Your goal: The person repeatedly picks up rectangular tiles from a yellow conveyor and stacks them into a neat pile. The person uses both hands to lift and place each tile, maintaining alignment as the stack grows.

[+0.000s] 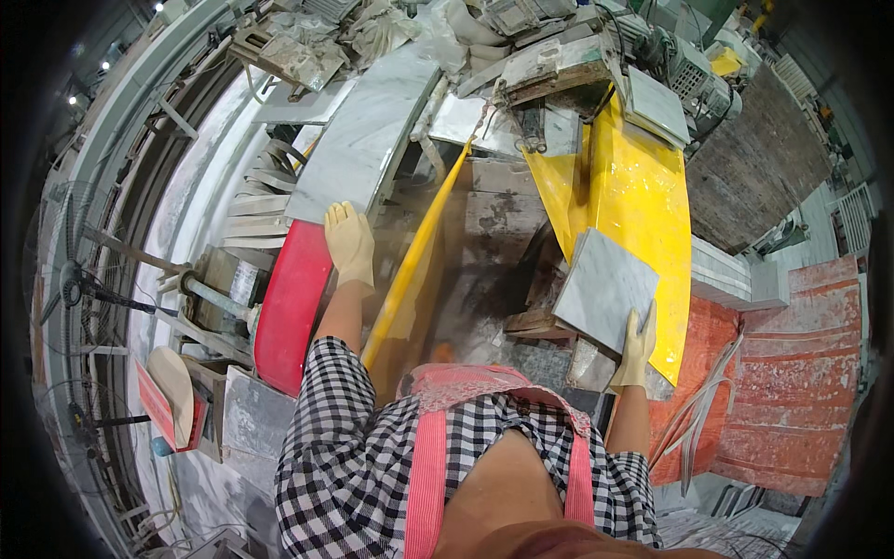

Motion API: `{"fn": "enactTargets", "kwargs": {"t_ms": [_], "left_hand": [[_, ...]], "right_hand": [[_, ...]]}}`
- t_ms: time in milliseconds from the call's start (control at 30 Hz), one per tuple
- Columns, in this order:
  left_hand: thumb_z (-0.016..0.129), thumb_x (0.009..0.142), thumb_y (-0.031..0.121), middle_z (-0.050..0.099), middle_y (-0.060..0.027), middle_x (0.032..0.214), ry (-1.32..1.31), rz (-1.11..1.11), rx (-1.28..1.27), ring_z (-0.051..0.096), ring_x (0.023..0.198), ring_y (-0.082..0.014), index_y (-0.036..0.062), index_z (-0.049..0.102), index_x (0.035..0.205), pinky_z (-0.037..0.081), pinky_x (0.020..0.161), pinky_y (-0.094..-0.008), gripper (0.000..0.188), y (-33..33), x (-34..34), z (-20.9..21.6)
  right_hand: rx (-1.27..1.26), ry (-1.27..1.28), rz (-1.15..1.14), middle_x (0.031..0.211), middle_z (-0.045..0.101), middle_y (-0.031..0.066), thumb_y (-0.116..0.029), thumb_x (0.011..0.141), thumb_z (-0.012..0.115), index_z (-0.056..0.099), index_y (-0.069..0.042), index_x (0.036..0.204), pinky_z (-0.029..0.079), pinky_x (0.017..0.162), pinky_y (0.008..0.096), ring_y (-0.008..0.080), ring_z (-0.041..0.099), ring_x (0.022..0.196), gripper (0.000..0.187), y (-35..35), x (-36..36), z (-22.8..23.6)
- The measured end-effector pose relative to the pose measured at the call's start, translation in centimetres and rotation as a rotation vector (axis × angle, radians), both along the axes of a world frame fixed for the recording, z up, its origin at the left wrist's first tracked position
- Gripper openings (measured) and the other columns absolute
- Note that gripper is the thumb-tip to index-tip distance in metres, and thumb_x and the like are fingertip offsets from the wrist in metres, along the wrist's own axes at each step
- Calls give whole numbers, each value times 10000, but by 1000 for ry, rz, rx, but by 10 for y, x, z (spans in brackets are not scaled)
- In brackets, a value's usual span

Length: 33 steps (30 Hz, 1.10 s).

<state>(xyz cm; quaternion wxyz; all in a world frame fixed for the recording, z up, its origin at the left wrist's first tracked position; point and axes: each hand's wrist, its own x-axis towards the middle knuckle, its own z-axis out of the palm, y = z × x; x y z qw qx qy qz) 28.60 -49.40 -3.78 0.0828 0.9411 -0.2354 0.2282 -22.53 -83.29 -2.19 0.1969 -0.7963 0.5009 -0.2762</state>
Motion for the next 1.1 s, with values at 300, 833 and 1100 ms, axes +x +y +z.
{"fn": "enactTargets", "kwargs": {"t_ms": [300,833,1100], "left_hand": [[483,1002,238,626,-287,1290,1,-12,-14,565,1261,-391,-86,605,1280,385,1139,-449,444,-1,0,0],[521,982,206,617,-268,1292,20,-22,1,548,1264,-386,-82,599,1270,382,1130,-445,414,-1,-1,4],[527,979,208,608,-249,1294,49,-15,-5,532,1283,-362,-65,590,1274,351,1158,-437,407,-1,-3,4]], "right_hand": [[-29,-2,2,1522,473,259,-335,997,613,424,21,1514,336,1172,419,393,461,1400,655,0,0,-1],[4,-24,-20,1525,472,250,-325,1003,608,428,16,1515,334,1172,416,384,456,1403,641,4,4,3],[32,-39,-24,1528,466,252,-315,999,619,432,26,1508,320,1180,403,370,448,1411,641,7,4,6]]}}
